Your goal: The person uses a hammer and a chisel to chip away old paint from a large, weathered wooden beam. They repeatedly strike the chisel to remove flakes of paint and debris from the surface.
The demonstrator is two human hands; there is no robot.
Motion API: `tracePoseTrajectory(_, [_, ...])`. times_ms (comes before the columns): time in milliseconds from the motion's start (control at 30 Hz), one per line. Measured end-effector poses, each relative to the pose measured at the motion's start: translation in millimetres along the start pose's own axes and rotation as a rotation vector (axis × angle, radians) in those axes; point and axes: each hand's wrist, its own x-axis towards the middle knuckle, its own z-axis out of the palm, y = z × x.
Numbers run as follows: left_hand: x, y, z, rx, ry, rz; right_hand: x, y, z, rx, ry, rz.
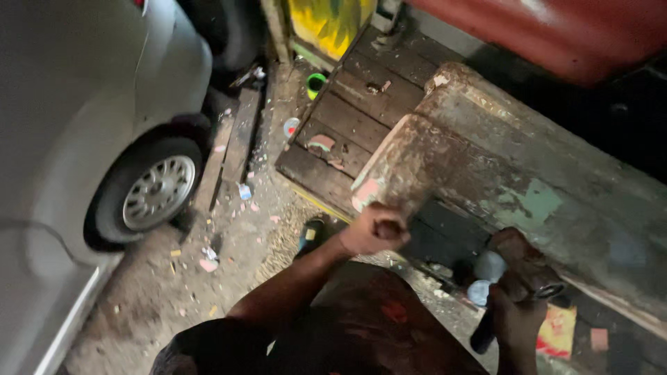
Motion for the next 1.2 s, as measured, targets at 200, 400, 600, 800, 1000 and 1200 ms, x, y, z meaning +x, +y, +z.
tracePoseTrajectory(200, [2.8, -6.9, -36.0, -0.184, -0.146, 0.098, -17.4, -32.1, 69.6, 0.010, 0.126, 0.133])
tracePoseTrajectory(400, [20.0, -53.3, -89.2, -0.248, -0.091, 0.019, -32.0, -74.0, 121.4, -0.001, 0.208, 0.118])
tracePoseTrajectory(600, [45.4, -65.8, -128.3, -0.347, -0.051, 0.138, -44.4, -97.0, 156.8, -0.059, 0.265, 0.258])
tracePoseTrajectory(800, [56.0, -61.6, -147.3, -0.319, -0.054, -0.011, -40.2, -84.7, 172.6, -0.249, 0.133, 0.186])
tracePoseTrajectory(1000, [49.2, -56.8, -151.4, -0.159, -0.044, -0.027, -28.0, -69.2, 187.6, 0.135, -0.059, 0.017])
tracePoseTrajectory(1200, [42.0, -45.4, -139.1, -0.287, -0.105, -0.237, -30.9, -77.0, 195.5, -0.141, -0.009, 0.099])
